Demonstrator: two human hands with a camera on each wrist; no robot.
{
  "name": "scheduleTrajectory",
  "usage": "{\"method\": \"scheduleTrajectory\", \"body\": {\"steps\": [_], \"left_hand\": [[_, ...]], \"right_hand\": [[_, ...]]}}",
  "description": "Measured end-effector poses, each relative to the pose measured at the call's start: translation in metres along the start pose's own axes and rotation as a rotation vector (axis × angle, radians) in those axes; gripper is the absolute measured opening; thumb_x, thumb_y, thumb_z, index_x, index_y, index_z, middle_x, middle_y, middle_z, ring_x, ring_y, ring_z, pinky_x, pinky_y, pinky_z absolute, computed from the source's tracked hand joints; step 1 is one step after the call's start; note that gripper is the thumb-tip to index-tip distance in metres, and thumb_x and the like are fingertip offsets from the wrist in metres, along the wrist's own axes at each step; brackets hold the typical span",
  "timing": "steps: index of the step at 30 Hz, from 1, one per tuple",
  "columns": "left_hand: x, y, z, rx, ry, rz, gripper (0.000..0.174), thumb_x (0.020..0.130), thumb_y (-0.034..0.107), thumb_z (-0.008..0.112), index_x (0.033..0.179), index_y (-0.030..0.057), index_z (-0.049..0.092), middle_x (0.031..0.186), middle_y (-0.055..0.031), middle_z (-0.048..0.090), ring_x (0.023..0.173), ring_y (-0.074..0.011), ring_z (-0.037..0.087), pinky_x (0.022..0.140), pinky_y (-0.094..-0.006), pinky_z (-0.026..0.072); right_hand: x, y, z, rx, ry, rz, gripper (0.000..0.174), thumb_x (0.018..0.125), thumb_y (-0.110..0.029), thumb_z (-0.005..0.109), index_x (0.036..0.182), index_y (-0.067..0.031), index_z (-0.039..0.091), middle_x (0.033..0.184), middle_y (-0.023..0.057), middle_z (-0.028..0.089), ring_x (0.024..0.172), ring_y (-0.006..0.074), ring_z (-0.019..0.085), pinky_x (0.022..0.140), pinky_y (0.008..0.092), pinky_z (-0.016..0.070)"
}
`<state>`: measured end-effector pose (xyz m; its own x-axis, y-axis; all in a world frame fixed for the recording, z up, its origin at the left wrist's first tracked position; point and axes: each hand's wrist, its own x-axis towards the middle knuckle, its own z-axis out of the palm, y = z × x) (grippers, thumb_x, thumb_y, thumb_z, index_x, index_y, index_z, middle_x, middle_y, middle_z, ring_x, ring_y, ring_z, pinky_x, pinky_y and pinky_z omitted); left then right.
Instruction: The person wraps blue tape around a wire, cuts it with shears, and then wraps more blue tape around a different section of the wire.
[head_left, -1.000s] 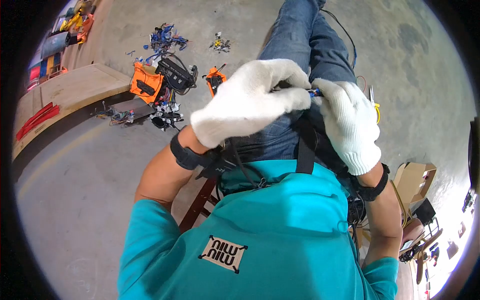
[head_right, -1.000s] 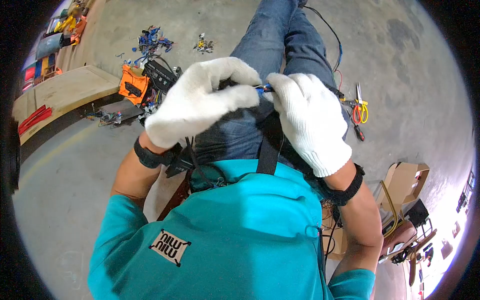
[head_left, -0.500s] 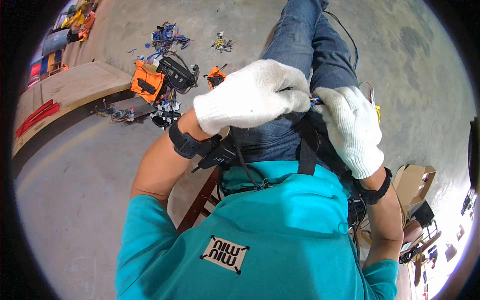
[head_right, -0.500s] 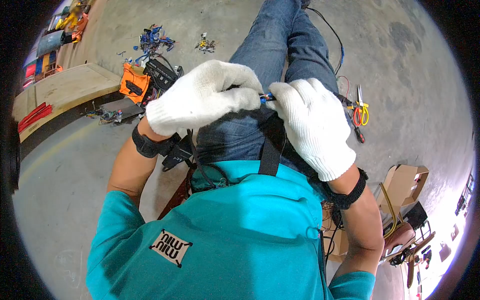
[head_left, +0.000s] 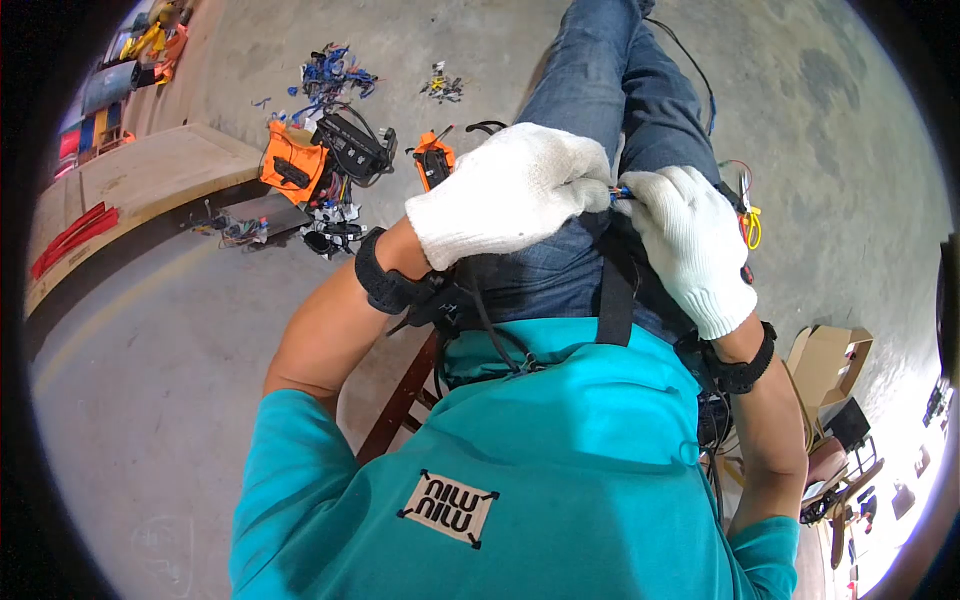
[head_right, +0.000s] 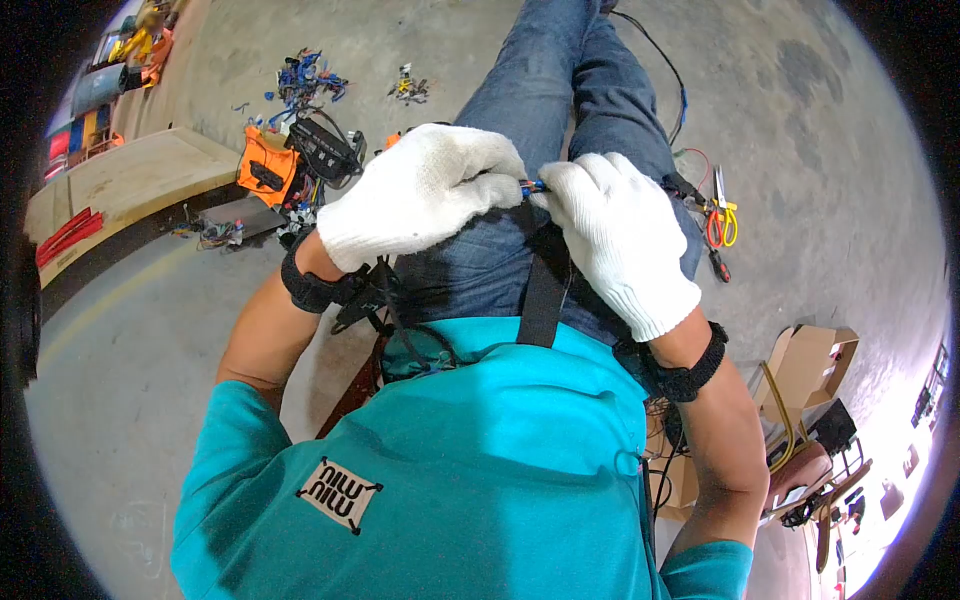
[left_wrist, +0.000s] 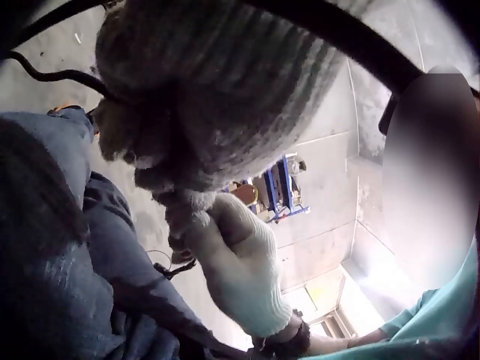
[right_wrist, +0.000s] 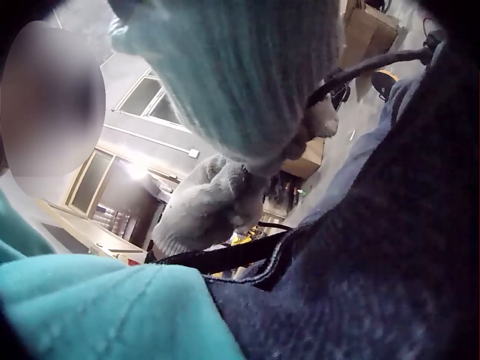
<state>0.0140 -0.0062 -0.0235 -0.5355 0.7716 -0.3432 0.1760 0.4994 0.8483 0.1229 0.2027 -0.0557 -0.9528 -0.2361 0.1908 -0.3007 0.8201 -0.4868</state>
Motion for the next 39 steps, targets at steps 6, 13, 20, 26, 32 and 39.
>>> {"method": "scheduleTrajectory", "body": {"steps": [6,13,20,26,32,39], "left_hand": [[-0.002,0.0,-0.001,0.016,-0.032,-0.014,0.019,0.097,0.017,0.069,0.108,0.0021,0.074,0.092,-0.0176,0.075,0.086,-0.0276,0.072,0.081,-0.0368,0.0551],[-0.002,0.003,-0.003,0.055,-0.042,0.008,0.021,0.098,0.018,0.067,0.11,0.0022,0.074,0.095,-0.0141,0.077,0.088,-0.0232,0.072,0.083,-0.0351,0.0553],[-0.001,0.005,-0.006,-0.041,-0.079,-0.088,0.024,0.099,0.02,0.064,0.11,0.0021,0.075,0.095,-0.0135,0.077,0.09,-0.0214,0.072,0.084,-0.0339,0.0548],[0.002,0.003,-0.009,-0.047,-0.088,-0.076,0.03,0.098,0.027,0.063,0.108,0.0018,0.075,0.092,-0.0119,0.076,0.086,-0.0204,0.07,0.082,-0.0336,0.0543],[0.005,-0.008,-0.01,-0.146,-0.144,-0.049,0.032,0.097,0.031,0.064,0.106,0.0022,0.075,0.085,-0.0069,0.072,0.078,-0.0158,0.065,0.072,-0.033,0.0528],[0.002,-0.005,-0.017,-0.351,-0.21,-0.216,0.034,0.1,0.037,0.064,0.103,0.0056,0.076,0.078,-0.0005,0.065,0.065,-0.0074,0.056,0.055,-0.0244,0.0442]], "right_hand": [[0.005,-0.004,-0.011,0.135,-0.06,0.072,0.023,0.091,-0.02,0.076,0.11,-0.0092,0.07,0.096,0.0104,0.065,0.093,0.0326,0.065,0.079,0.0438,0.053],[0.01,-0.007,-0.021,0.19,-0.092,0.135,0.023,0.09,-0.021,0.077,0.109,-0.0091,0.073,0.099,0.0101,0.066,0.097,0.033,0.065,0.083,0.0442,0.053],[0.01,-0.004,-0.016,0.263,-0.04,0.094,0.021,0.087,-0.015,0.079,0.106,-0.0087,0.073,0.097,0.0094,0.067,0.095,0.0329,0.064,0.082,0.0436,0.0524],[0.01,-0.005,-0.013,0.198,0.013,0.048,0.023,0.085,-0.013,0.08,0.105,-0.0085,0.072,0.096,0.0084,0.066,0.093,0.032,0.064,0.08,0.0415,0.0526],[0.009,-0.008,-0.012,0.118,0.068,-0.018,0.024,0.084,-0.011,0.079,0.107,-0.0102,0.072,0.097,0.0073,0.065,0.094,0.0315,0.063,0.079,0.0407,0.053],[0.012,-0.005,-0.014,0.326,-0.011,0.084,0.023,0.087,-0.012,0.079,0.109,-0.0068,0.072,0.097,0.0096,0.067,0.094,0.0315,0.065,0.081,0.0404,0.0538]]}}
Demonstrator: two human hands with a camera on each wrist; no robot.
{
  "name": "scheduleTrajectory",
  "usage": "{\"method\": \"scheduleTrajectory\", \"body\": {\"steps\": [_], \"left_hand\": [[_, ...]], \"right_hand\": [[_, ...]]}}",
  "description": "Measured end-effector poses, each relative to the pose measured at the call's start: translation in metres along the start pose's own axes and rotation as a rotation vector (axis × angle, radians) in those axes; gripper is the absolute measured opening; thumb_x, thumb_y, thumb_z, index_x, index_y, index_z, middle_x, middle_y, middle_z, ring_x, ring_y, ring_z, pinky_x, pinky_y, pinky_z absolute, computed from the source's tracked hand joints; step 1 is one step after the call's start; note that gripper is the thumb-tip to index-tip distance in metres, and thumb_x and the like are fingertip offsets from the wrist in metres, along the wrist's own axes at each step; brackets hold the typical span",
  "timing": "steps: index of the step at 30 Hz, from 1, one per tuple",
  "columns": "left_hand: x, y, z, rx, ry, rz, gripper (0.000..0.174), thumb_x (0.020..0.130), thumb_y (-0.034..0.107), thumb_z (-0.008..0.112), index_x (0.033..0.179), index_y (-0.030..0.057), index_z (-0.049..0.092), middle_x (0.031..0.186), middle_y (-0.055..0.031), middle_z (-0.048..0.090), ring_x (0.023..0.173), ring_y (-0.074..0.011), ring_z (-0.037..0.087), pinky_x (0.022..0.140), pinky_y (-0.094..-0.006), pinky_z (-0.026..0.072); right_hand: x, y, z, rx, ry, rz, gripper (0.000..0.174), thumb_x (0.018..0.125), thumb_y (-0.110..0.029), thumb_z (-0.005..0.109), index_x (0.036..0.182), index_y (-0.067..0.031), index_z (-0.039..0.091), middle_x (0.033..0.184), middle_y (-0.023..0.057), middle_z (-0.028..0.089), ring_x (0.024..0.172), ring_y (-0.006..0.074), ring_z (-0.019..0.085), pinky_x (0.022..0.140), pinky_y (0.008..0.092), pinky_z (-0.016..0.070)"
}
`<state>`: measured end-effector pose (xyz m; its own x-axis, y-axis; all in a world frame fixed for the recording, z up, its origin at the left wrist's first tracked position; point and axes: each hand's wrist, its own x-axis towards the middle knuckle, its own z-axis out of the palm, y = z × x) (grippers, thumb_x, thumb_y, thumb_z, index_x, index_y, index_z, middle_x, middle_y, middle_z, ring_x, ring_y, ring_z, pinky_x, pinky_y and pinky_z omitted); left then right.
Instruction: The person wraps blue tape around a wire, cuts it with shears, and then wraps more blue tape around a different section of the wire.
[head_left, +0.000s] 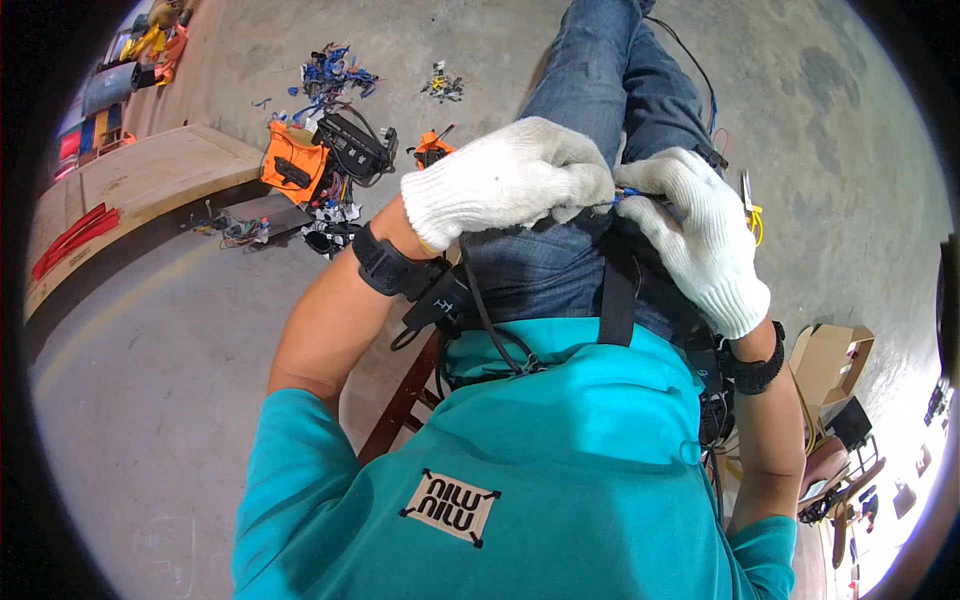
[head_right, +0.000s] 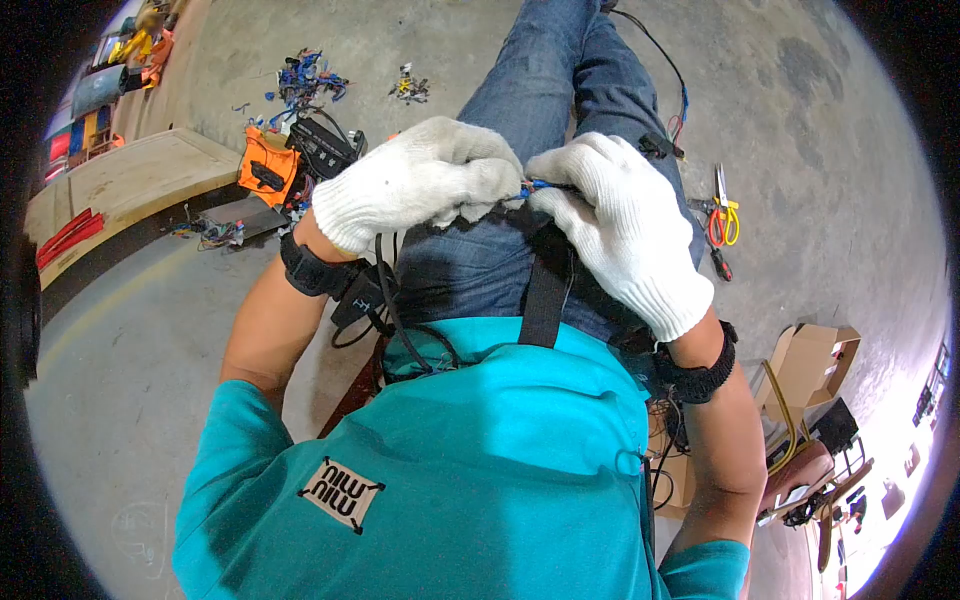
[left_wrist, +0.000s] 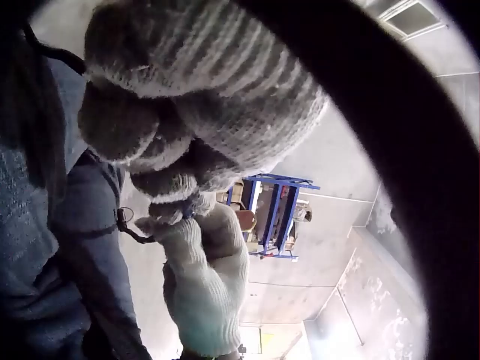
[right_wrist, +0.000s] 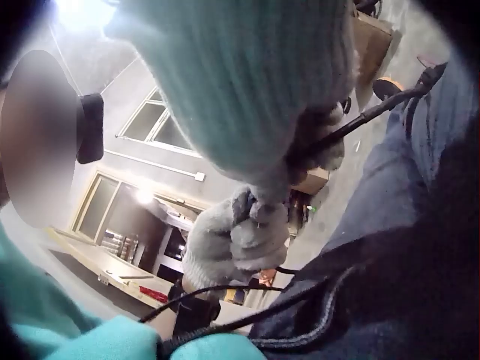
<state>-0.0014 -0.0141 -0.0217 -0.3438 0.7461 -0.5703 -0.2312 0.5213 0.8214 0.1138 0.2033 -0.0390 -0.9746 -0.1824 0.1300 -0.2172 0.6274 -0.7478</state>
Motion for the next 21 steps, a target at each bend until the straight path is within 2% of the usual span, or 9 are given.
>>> {"method": "scheduleTrajectory", "body": {"steps": [1,5,9,11,12,14,15,17,21], "left_hand": [[0.0,0.0,-0.001,0.01,-0.01,-0.015,0.034,0.1,0.038,0.064,0.103,0.0055,0.075,0.079,-0.0007,0.066,0.064,-0.0068,0.056,0.055,-0.0237,0.0442],[-0.001,-0.001,-0.003,-0.015,-0.041,-0.033,0.034,0.101,0.035,0.064,0.108,0.0032,0.074,0.08,-0.0011,0.068,0.061,-0.0064,0.054,0.055,-0.0235,0.0453],[-0.004,0.0,-0.003,-0.081,-0.005,-0.05,0.032,0.101,0.029,0.064,0.113,0.0007,0.072,0.083,-0.0029,0.07,0.064,-0.0064,0.056,0.057,-0.0235,0.0469],[-0.006,0.002,-0.004,-0.084,-0.019,-0.013,0.032,0.099,0.022,0.067,0.119,-0.0024,0.07,0.089,-0.0049,0.072,0.073,-0.0087,0.061,0.067,-0.0251,0.0516],[-0.006,-0.003,-0.003,-0.083,-0.019,-0.012,0.032,0.099,0.022,0.067,0.119,-0.0024,0.07,0.089,-0.0049,0.072,0.073,-0.0087,0.061,0.067,-0.0251,0.0516],[-0.004,-0.016,0.001,0.089,0.053,0.256,0.033,0.096,0.018,0.07,0.122,-0.0024,0.069,0.094,-0.0065,0.073,0.084,-0.0118,0.065,0.078,-0.0278,0.0543],[-0.006,-0.011,0.003,0.089,0.053,0.256,0.033,0.096,0.018,0.07,0.122,-0.0024,0.069,0.094,-0.0065,0.073,0.084,-0.0118,0.065,0.078,-0.0278,0.0543],[-0.014,0.003,0.01,0.123,0.11,0.103,0.035,0.094,0.016,0.072,0.123,-0.0018,0.069,0.096,-0.0069,0.073,0.089,-0.0132,0.067,0.083,-0.0292,0.0544],[-0.012,-0.001,0.015,0.153,0.153,0.157,0.03,0.094,0.015,0.072,0.119,-0.0008,0.071,0.098,-0.008,0.075,0.089,-0.0128,0.067,0.082,-0.0292,0.0541]], "right_hand": [[0.0,-0.001,-0.002,0.083,-0.042,0.069,0.022,0.089,-0.013,0.079,0.108,-0.0061,0.072,0.097,0.0104,0.067,0.093,0.0318,0.066,0.081,0.0404,0.0539],[0.0,0.003,-0.002,0.115,-0.056,0.057,0.019,0.091,-0.013,0.077,0.108,-0.0058,0.073,0.096,0.0115,0.067,0.092,0.0321,0.066,0.081,0.0396,0.054],[0.001,-0.001,-0.007,0.126,-0.092,0.14,0.02,0.091,-0.013,0.077,0.109,-0.0057,0.073,0.097,0.0115,0.067,0.093,0.0314,0.067,0.082,0.0395,0.0541],[0.001,-0.002,-0.008,0.129,-0.106,0.17,0.021,0.091,-0.013,0.078,0.11,-0.0056,0.073,0.097,0.0113,0.068,0.094,0.0312,0.067,0.082,0.0395,0.0542],[0.001,-0.001,-0.007,0.146,-0.092,0.16,0.021,0.091,-0.013,0.078,0.11,-0.0056,0.073,0.097,0.0113,0.068,0.094,0.0311,0.067,0.082,0.0394,0.0544],[0.0,0.0,-0.006,0.164,-0.08,0.15,0.021,0.091,-0.013,0.078,0.11,-0.0055,0.073,0.097,0.0112,0.068,0.095,0.0311,0.068,0.082,0.0393,0.0545],[0.0,0.0,-0.006,0.16,-0.079,0.145,0.021,0.091,-0.012,0.077,0.11,-0.0054,0.073,0.098,0.0113,0.068,0.095,0.0309,0.068,0.082,0.0391,0.0546],[0.0,0.0,-0.006,0.156,-0.078,0.14,0.021,0.091,-0.012,0.077,0.11,-0.0052,0.073,0.098,0.0114,0.068,0.095,0.0308,0.068,0.083,0.0389,0.0547],[-0.001,0.0,-0.006,0.172,-0.083,0.156,0.021,0.09,-0.012,0.077,0.11,-0.0045,0.073,0.098,0.0119,0.069,0.095,0.0308,0.068,0.083,0.0391,0.055]]}}
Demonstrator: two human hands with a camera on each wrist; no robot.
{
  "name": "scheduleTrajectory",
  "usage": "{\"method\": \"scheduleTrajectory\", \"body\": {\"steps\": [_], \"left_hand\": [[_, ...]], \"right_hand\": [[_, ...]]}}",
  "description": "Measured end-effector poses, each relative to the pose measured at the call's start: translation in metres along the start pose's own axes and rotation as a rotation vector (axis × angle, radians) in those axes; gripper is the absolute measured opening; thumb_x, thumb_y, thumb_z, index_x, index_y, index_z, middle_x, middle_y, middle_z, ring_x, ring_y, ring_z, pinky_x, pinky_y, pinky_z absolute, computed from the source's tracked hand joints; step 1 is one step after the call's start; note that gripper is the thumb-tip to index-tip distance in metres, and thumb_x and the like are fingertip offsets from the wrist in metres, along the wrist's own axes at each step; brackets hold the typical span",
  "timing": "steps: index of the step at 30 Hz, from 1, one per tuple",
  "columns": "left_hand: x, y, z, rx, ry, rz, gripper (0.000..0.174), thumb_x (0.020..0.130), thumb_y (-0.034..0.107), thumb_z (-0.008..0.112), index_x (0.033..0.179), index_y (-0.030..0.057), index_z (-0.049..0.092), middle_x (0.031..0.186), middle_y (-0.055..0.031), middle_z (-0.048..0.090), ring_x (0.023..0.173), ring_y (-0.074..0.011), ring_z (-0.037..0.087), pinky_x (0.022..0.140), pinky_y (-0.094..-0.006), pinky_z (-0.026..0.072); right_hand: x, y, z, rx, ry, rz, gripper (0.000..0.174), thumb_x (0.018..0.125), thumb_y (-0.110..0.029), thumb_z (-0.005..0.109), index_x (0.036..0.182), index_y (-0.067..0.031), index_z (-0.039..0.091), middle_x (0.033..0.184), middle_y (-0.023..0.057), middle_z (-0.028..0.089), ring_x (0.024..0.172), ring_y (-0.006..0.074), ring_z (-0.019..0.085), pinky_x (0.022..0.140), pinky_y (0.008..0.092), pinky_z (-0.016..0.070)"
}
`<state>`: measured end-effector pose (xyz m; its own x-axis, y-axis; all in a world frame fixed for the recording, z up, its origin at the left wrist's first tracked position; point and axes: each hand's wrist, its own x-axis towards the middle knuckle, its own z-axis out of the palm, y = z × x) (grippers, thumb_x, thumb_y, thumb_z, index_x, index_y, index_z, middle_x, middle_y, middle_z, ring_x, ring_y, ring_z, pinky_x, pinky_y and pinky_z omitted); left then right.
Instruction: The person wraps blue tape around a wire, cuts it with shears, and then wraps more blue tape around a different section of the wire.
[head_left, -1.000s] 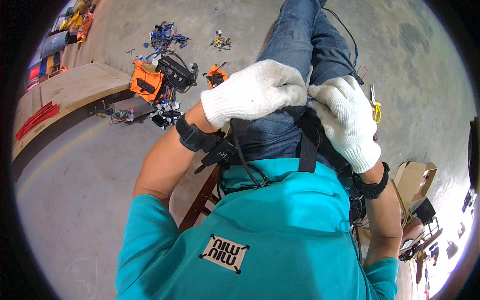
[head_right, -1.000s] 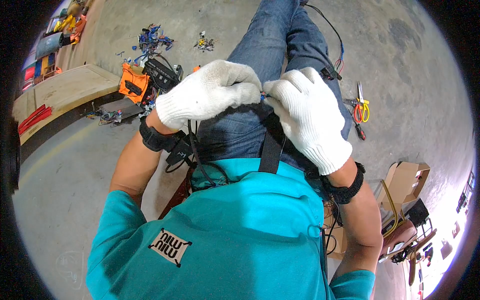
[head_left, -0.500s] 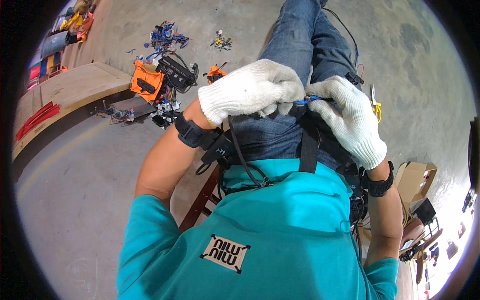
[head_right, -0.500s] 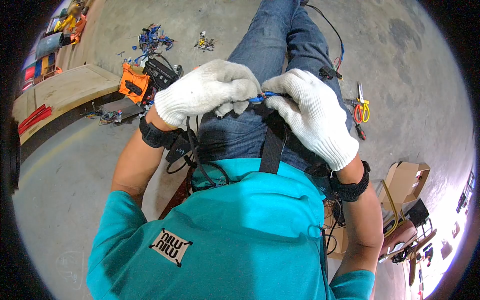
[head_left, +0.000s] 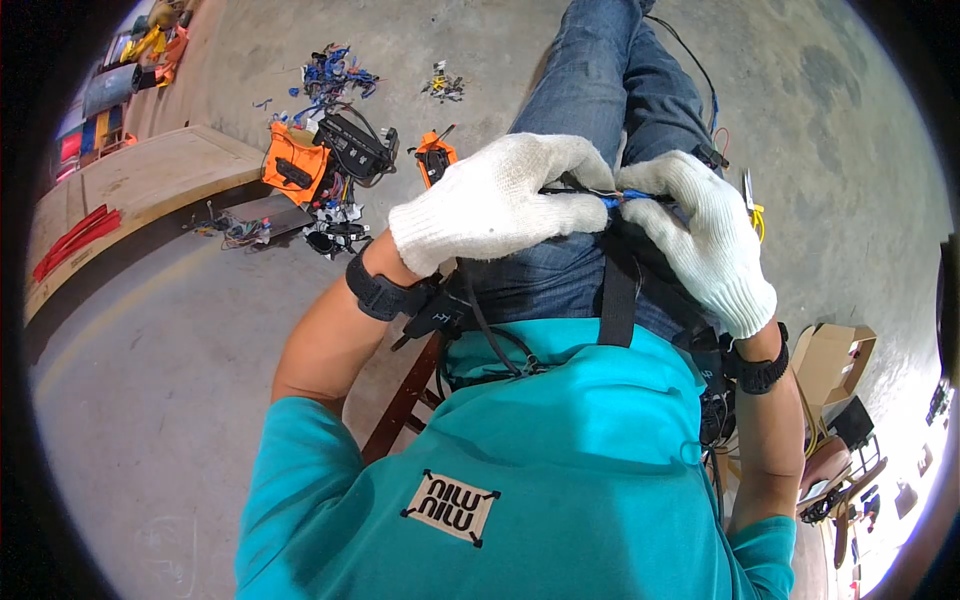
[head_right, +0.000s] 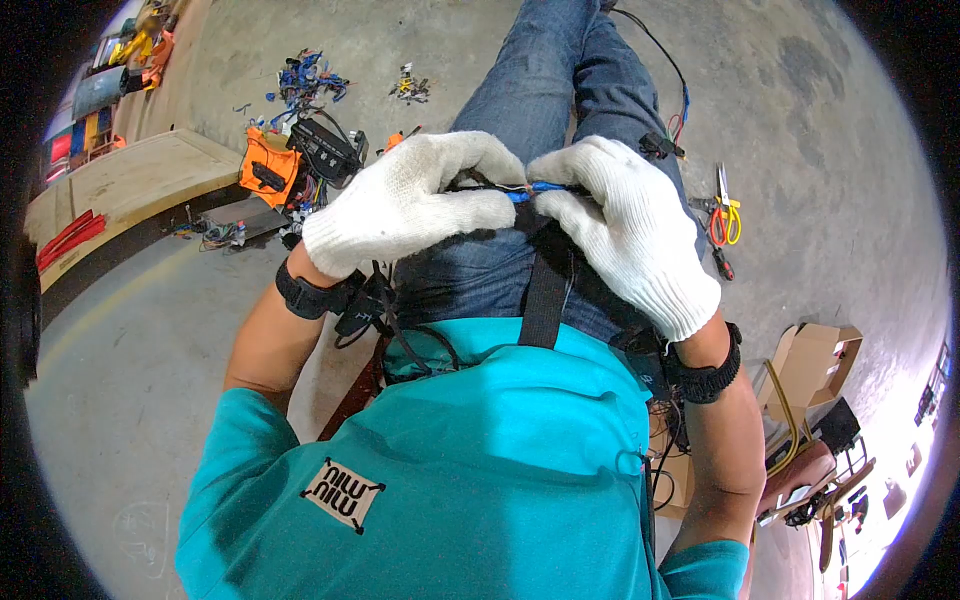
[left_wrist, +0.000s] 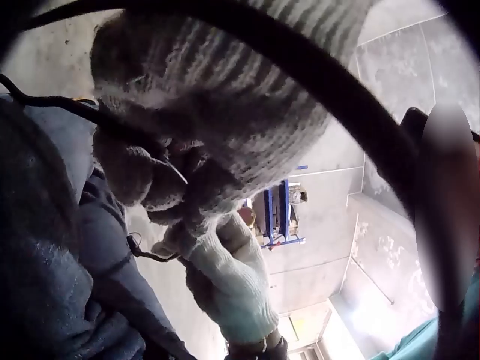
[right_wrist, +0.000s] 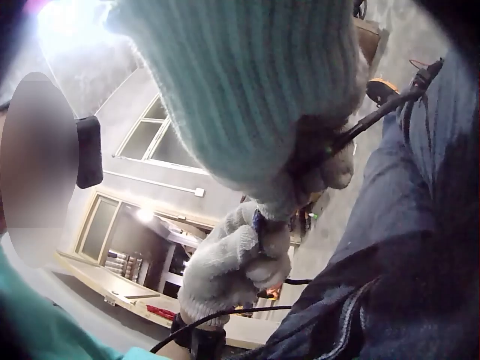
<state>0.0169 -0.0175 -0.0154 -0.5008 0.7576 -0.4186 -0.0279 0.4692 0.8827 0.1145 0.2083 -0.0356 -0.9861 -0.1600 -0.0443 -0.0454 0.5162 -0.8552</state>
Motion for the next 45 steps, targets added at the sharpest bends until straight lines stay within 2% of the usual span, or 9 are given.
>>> {"method": "scheduleTrajectory", "body": {"steps": [2,6,14,23,27,30,32,35,45], "left_hand": [[0.002,0.006,0.0,0.048,-0.024,-0.1,0.026,0.093,0.013,0.072,0.114,-0.0012,0.073,0.1,-0.0092,0.076,0.091,-0.0131,0.068,0.083,-0.0298,0.054],[0.0,0.001,0.007,-0.037,0.018,-0.036,0.024,0.092,0.012,0.073,0.113,-0.0012,0.073,0.099,-0.0104,0.076,0.09,-0.0148,0.069,0.082,-0.0309,0.0542],[-0.001,-0.005,0.018,0.438,0.256,0.329,0.024,0.089,0.013,0.078,0.11,0.003,0.074,0.1,-0.0142,0.073,0.092,-0.0347,0.073,0.078,-0.0387,0.0574],[0.002,-0.019,0.025,0.683,0.379,0.473,0.023,0.087,0.013,0.08,0.109,0.0107,0.074,0.1,-0.0084,0.071,0.078,-0.0302,0.074,0.064,-0.0385,0.0586],[0.002,-0.02,0.026,0.691,0.384,0.475,0.023,0.088,0.014,0.079,0.11,0.0091,0.073,0.101,-0.0094,0.072,0.08,-0.0333,0.073,0.069,-0.0402,0.0589],[0.002,-0.014,0.021,0.52,0.303,0.374,0.022,0.091,0.014,0.076,0.111,0.0054,0.073,0.096,-0.0122,0.073,0.082,-0.0326,0.073,0.074,-0.0397,0.0576],[0.0,-0.003,0.013,0.262,0.085,0.104,0.022,0.094,0.014,0.072,0.112,0.0014,0.072,0.09,-0.0157,0.073,0.083,-0.0293,0.072,0.076,-0.0374,0.0549],[0.001,0.004,0.01,0.248,0.025,0.01,0.022,0.096,0.015,0.068,0.112,-0.0001,0.072,0.086,-0.0171,0.072,0.081,-0.0228,0.07,0.074,-0.0343,0.0528],[0.002,0.002,0.004,0.16,0.004,-0.012,0.025,0.096,0.018,0.068,0.112,-0.0007,0.073,0.085,-0.0128,0.072,0.08,-0.0177,0.067,0.076,-0.0328,0.0523]], "right_hand": [[-0.001,0.0,0.0,-0.004,0.002,-0.006,0.021,0.09,-0.012,0.077,0.109,-0.0043,0.072,0.098,0.012,0.069,0.094,0.0308,0.068,0.083,0.0392,0.055],[-0.001,0.0,-0.001,0.0,0.001,0.0,0.02,0.091,-0.012,0.077,0.109,-0.004,0.072,0.097,0.0121,0.069,0.094,0.0307,0.068,0.083,0.039,0.0551],[-0.001,-0.005,-0.004,-0.02,-0.003,0.047,0.021,0.09,-0.012,0.078,0.109,-0.0034,0.073,0.095,0.012,0.07,0.09,0.0298,0.068,0.08,0.0383,0.0551],[-0.002,-0.007,-0.004,0.02,0.039,0.089,0.022,0.09,-0.011,0.079,0.11,-0.0039,0.074,0.093,0.0114,0.07,0.08,0.022,0.067,0.074,0.034,0.0544],[-0.003,-0.007,-0.005,0.06,0.025,0.141,0.022,0.091,-0.013,0.079,0.111,-0.0042,0.074,0.092,0.0111,0.07,0.079,0.0207,0.066,0.073,0.0334,0.0541],[-0.006,-0.006,-0.003,0.057,0.015,0.133,0.022,0.091,-0.013,0.079,0.11,-0.0042,0.074,0.093,0.011,0.071,0.08,0.0232,0.067,0.074,0.0343,0.0545],[-0.006,-0.004,-0.001,0.052,0.0,0.121,0.022,0.091,-0.013,0.079,0.11,-0.0042,0.074,0.093,0.0111,0.071,0.081,0.0248,0.068,0.074,0.0348,0.0547],[-0.005,-0.001,0.001,0.001,0.031,0.037,0.02,0.09,-0.012,0.078,0.108,-0.0042,0.074,0.094,0.0115,0.071,0.084,0.0278,0.069,0.075,0.0365,0.0551],[0.0,-0.005,-0.004,0.069,-0.043,0.106,0.021,0.091,-0.014,0.076,0.108,-0.0025,0.073,0.094,0.0142,0.07,0.088,0.0305,0.069,0.079,0.0382,0.0546]]}}
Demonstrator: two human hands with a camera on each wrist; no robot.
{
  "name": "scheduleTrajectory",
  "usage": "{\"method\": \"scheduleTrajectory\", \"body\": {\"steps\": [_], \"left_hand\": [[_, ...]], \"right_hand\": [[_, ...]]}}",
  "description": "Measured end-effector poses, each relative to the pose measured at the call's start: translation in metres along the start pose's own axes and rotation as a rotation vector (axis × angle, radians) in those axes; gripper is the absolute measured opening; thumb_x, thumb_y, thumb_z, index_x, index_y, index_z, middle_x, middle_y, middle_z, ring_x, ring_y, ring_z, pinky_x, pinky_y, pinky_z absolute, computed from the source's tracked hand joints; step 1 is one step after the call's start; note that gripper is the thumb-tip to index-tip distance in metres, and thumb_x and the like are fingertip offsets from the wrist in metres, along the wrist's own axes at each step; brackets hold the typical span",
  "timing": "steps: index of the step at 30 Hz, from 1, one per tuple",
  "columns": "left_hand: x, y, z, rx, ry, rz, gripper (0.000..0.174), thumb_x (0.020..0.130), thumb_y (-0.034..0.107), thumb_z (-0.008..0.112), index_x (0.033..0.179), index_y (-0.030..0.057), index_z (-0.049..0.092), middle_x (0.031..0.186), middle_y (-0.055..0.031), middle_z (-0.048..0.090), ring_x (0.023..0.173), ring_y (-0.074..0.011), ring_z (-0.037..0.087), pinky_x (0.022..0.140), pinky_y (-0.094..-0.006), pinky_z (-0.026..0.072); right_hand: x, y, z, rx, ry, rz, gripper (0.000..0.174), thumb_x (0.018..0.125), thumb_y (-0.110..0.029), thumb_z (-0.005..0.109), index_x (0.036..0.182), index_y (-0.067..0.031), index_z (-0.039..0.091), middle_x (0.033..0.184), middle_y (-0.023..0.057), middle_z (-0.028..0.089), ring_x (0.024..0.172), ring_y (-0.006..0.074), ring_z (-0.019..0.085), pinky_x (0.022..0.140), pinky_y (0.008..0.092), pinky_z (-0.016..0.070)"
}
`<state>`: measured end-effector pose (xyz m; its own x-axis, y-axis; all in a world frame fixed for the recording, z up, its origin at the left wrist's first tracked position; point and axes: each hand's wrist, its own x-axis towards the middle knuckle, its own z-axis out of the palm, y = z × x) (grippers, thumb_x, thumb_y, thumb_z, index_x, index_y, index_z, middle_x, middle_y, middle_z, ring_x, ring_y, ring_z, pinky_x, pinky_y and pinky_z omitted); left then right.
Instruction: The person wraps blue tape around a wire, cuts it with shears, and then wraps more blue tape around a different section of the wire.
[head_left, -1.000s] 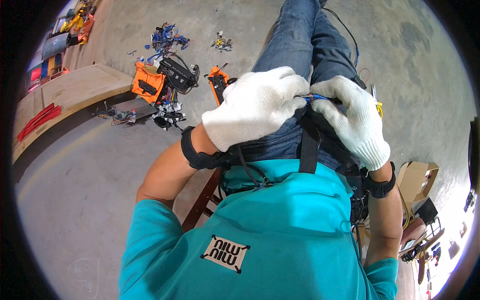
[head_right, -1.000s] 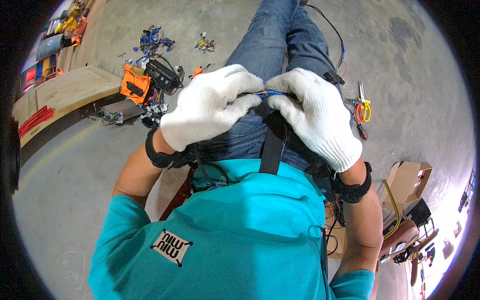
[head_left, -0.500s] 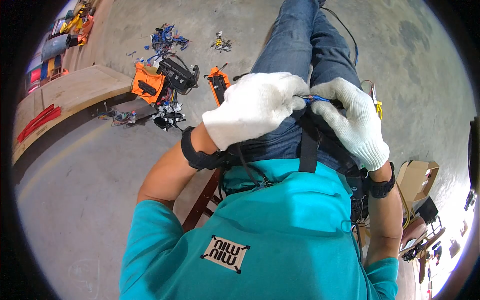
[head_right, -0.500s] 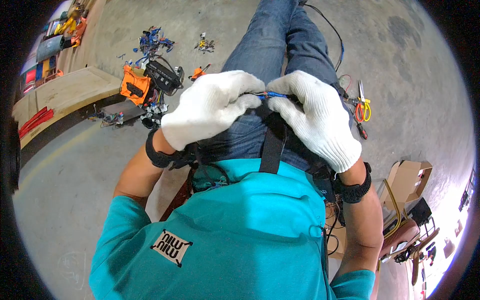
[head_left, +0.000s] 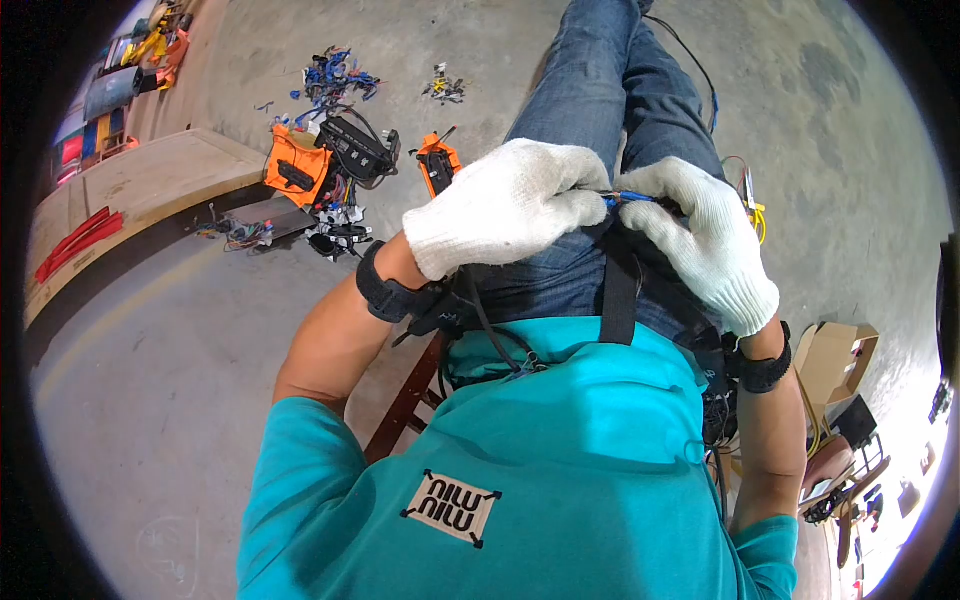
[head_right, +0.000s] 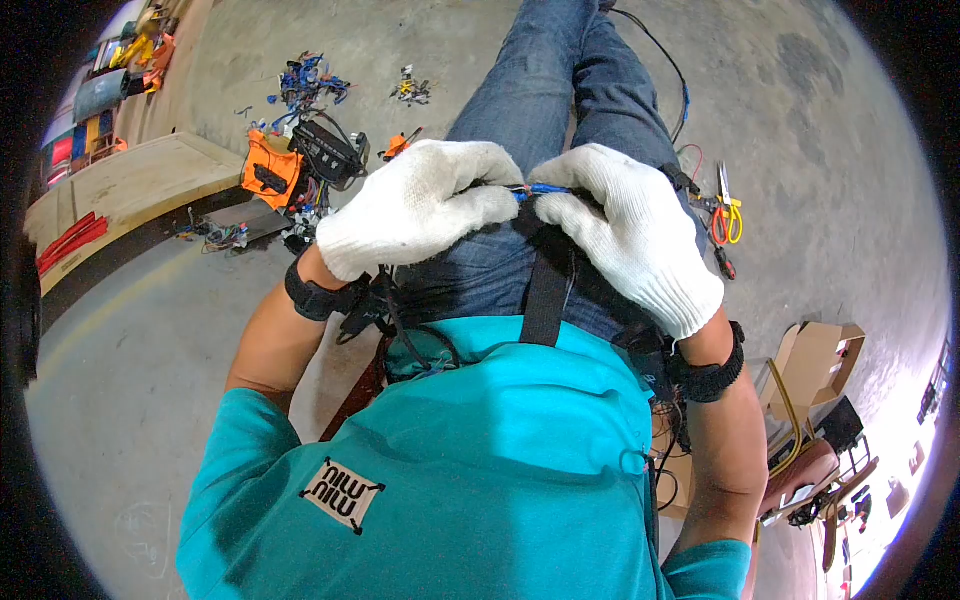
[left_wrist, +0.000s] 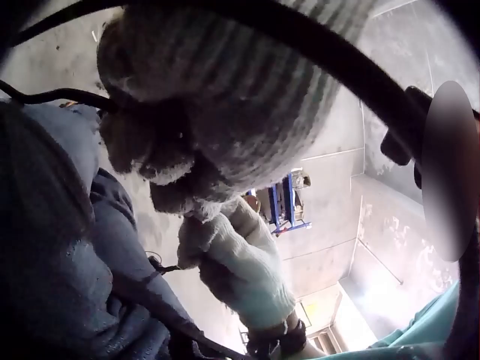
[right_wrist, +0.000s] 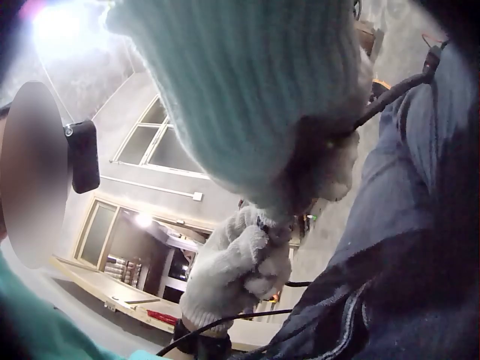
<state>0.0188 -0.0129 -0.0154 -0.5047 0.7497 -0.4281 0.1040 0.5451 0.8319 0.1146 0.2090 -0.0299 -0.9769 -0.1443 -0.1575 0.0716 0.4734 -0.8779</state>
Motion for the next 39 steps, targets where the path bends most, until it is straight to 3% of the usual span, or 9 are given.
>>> {"method": "scheduleTrajectory", "body": {"steps": [2,4,8,10,13,25,33,39], "left_hand": [[-0.001,0.002,-0.001,-0.006,-0.028,-0.024,0.026,0.096,0.017,0.068,0.114,-0.0015,0.072,0.09,-0.0132,0.074,0.083,-0.0155,0.067,0.078,-0.0316,0.0528],[0.0,-0.004,0.002,-0.057,0.002,0.02,0.026,0.096,0.016,0.069,0.115,-0.0014,0.072,0.093,-0.012,0.074,0.086,-0.0146,0.067,0.08,-0.0308,0.053],[0.002,-0.009,0.004,-0.221,0.047,0.034,0.028,0.094,0.011,0.072,0.12,-0.0005,0.071,0.103,-0.0082,0.075,0.093,-0.0126,0.067,0.085,-0.0286,0.0533],[0.002,-0.004,0.0,-0.223,0.033,0.014,0.028,0.094,0.011,0.072,0.12,-0.0003,0.071,0.103,-0.0076,0.075,0.093,-0.0125,0.066,0.086,-0.0285,0.0533],[0.002,-0.004,-0.002,-0.209,0.026,-0.006,0.029,0.094,0.011,0.072,0.121,-0.0002,0.071,0.103,-0.0072,0.074,0.093,-0.0121,0.066,0.085,-0.0284,0.0534],[0.004,-0.001,-0.004,-0.139,0.01,-0.035,0.026,0.092,0.013,0.073,0.115,0.0007,0.074,0.097,-0.0084,0.075,0.085,-0.013,0.068,0.08,-0.029,0.0545],[0.005,-0.002,-0.005,-0.066,0.035,0.027,0.027,0.093,0.015,0.072,0.115,0.0011,0.074,0.097,-0.009,0.076,0.084,-0.0137,0.068,0.079,-0.0296,0.0545],[0.007,-0.001,-0.01,-0.12,-0.047,-0.123,0.027,0.097,0.02,0.066,0.113,0.0002,0.075,0.09,-0.007,0.075,0.082,-0.013,0.068,0.077,-0.0289,0.0542]], "right_hand": [[0.0,0.001,-0.001,0.022,-0.038,0.032,0.021,0.092,-0.014,0.076,0.109,-0.0021,0.073,0.094,0.0145,0.07,0.088,0.0306,0.069,0.079,0.0378,0.0545],[0.001,0.007,-0.001,-0.032,-0.025,-0.086,0.023,0.091,-0.014,0.076,0.111,-0.0017,0.073,0.096,0.0146,0.07,0.088,0.0303,0.069,0.08,0.0375,0.0543],[0.001,-0.001,-0.001,-0.001,-0.005,-0.01,0.024,0.09,-0.012,0.078,0.112,-0.0027,0.074,0.098,0.0142,0.07,0.09,0.0297,0.07,0.08,0.0367,0.0551],[-0.002,0.0,0.006,0.058,0.138,-0.023,0.026,0.089,-0.01,0.079,0.114,-0.0039,0.074,0.099,0.0132,0.07,0.091,0.0288,0.071,0.081,0.0358,0.0562],[-0.002,0.003,0.005,-0.023,0.183,-0.118,0.029,0.088,-0.01,0.08,0.116,-0.0049,0.074,0.099,0.012,0.07,0.09,0.0276,0.072,0.081,0.0349,0.057],[-0.002,0.011,0.006,-0.197,0.176,-0.257,0.026,0.088,-0.01,0.08,0.113,-0.0067,0.074,0.097,0.0111,0.069,0.085,0.0314,0.071,0.075,0.0383,0.0567],[-0.003,0.012,0.01,-0.266,0.162,-0.235,0.024,0.091,-0.013,0.077,0.114,-0.0077,0.073,0.093,0.0113,0.065,0.084,0.033,0.068,0.072,0.0413,0.0546],[-0.004,0.01,0.009,-0.232,0.132,-0.202,0.022,0.091,-0.013,0.077,0.111,-0.0073,0.073,0.093,0.0115,0.065,0.085,0.0331,0.068,0.073,0.0407,0.0543]]}}
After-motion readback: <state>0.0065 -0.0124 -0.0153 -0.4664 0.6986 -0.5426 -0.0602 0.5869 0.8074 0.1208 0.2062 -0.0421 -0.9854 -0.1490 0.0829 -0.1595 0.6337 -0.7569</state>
